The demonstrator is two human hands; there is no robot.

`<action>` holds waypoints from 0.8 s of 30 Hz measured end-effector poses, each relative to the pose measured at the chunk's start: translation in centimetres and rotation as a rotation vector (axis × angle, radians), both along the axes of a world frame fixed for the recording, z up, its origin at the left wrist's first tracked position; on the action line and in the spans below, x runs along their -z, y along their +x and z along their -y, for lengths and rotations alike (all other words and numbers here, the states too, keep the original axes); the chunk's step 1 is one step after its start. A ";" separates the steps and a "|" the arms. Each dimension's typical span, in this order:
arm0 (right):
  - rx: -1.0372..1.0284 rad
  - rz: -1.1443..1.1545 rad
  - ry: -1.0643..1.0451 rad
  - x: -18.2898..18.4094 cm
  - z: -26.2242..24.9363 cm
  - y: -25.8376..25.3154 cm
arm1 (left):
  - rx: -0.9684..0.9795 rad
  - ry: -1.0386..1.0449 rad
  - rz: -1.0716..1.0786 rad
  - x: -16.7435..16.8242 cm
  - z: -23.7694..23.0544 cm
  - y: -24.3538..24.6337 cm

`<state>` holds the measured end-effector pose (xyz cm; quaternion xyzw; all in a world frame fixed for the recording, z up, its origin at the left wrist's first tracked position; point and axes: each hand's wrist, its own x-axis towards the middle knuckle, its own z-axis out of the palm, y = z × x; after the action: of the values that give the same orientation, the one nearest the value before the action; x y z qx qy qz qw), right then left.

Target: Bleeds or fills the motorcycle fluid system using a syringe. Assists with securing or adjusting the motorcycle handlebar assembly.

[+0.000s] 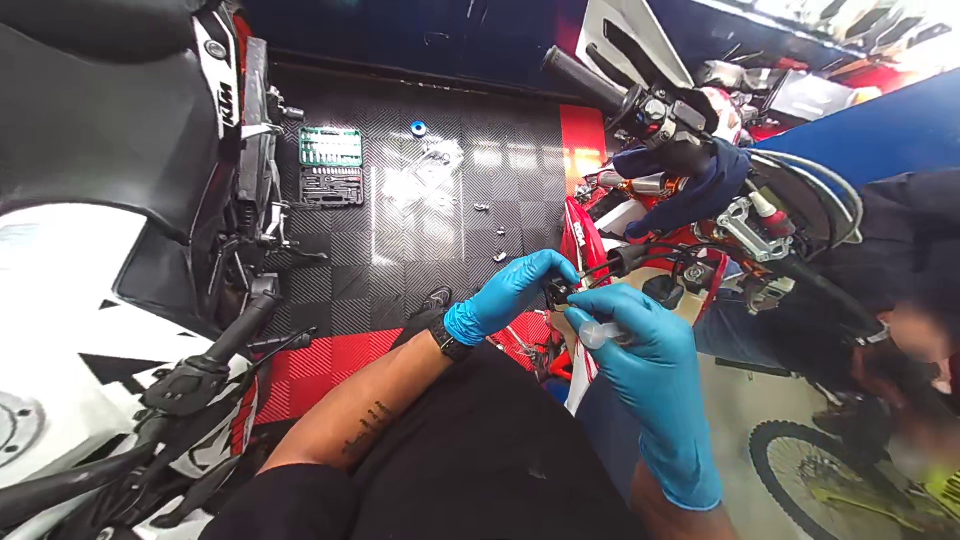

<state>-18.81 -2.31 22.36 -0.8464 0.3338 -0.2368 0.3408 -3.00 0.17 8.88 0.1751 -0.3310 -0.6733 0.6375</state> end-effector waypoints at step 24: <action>0.167 -0.027 -0.276 0.1 -4.6 -3.2 | 0.320 -0.291 0.223 -1.8 -0.8 0.1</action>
<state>-22.03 2.26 22.30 -0.8576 0.3719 -0.2964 0.1957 -2.88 0.96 10.67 0.0999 -0.5165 -0.6873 0.5009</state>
